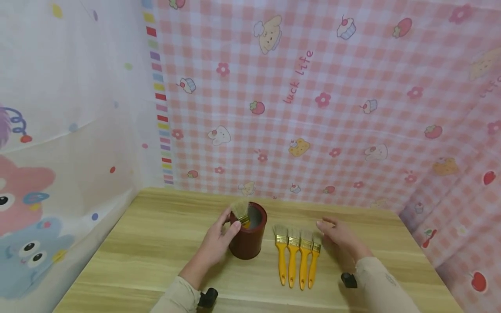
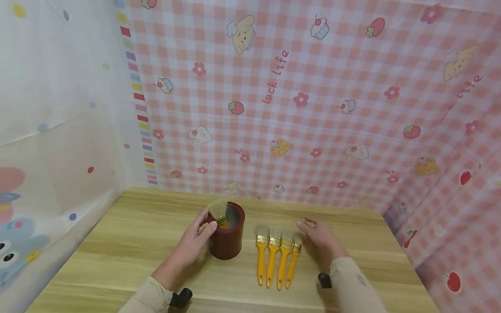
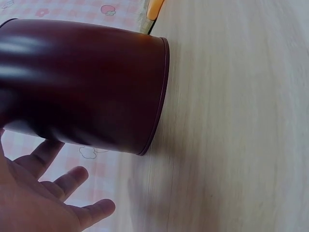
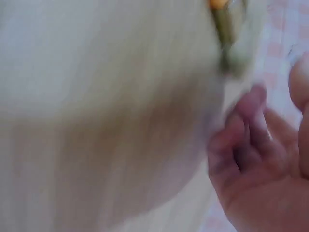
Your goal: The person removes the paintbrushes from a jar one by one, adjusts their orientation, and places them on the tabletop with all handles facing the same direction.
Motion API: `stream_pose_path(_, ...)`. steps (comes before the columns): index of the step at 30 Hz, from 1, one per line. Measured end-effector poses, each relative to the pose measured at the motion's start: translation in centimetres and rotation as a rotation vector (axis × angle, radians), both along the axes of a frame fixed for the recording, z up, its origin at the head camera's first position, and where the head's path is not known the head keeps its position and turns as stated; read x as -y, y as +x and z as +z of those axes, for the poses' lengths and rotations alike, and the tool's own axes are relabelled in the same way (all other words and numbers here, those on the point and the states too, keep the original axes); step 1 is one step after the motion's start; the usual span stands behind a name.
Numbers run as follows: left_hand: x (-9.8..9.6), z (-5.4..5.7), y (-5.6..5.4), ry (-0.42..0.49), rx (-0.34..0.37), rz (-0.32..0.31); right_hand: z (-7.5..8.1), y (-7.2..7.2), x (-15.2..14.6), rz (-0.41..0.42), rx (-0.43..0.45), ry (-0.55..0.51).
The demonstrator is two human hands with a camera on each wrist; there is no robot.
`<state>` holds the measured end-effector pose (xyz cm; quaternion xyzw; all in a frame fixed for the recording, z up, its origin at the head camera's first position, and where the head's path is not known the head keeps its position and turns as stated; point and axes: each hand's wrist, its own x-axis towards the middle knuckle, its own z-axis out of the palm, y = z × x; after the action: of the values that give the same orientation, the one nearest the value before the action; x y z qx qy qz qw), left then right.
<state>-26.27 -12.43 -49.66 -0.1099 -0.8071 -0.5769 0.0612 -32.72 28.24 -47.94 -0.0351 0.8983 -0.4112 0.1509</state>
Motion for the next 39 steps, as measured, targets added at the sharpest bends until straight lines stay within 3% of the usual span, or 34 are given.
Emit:
stream_pose_path(3, 0.1, 0.0, -0.1, -0.009, 0.004, 0.001, 1.4, -0.7, 2.2, -0.047, -0.133, 0.003)
stream_pose_path(6, 0.1, 0.1, 0.0, -0.013, 0.015, 0.000, 3.7, -1.0, 5.8, -0.024, -0.207, -0.119)
stream_pose_path(10, 0.1, 0.3, 0.0, -0.023, 0.025, 0.005, 7.0, -0.2, 11.4, 0.115, -0.264, -0.211)
stream_pose_path(14, 0.1, 0.5, -0.1, -0.025, 0.029, -0.001, 8.5, 1.0, 16.2, 0.261, -0.319, -0.115)
stream_pose_path(18, 0.2, 0.5, -0.1, -0.027, 0.029, -0.007, 8.7, 1.9, 19.3, 0.311, -0.337, 0.017)
stream_pose_path(21, 0.3, 0.5, -0.1, -0.041, 0.021, -0.014, 8.5, 2.1, 20.4, 0.329, -0.351, 0.060)
stream_pose_path(26, 0.3, 0.6, 0.0, -0.049, 0.029, -0.021, 8.2, 2.0, 20.8, 0.379, -0.419, 0.051)
stream_pose_path(31, 0.4, 0.5, 0.1, -0.046, 0.074, -0.009, 8.3, 1.8, 20.7, 0.447, -0.417, 0.048)
stream_pose_path(39, 0.3, 0.6, 0.0, -0.053, 0.078, -0.016, 8.1, 2.4, 21.4, 0.414, -0.550, 0.155)
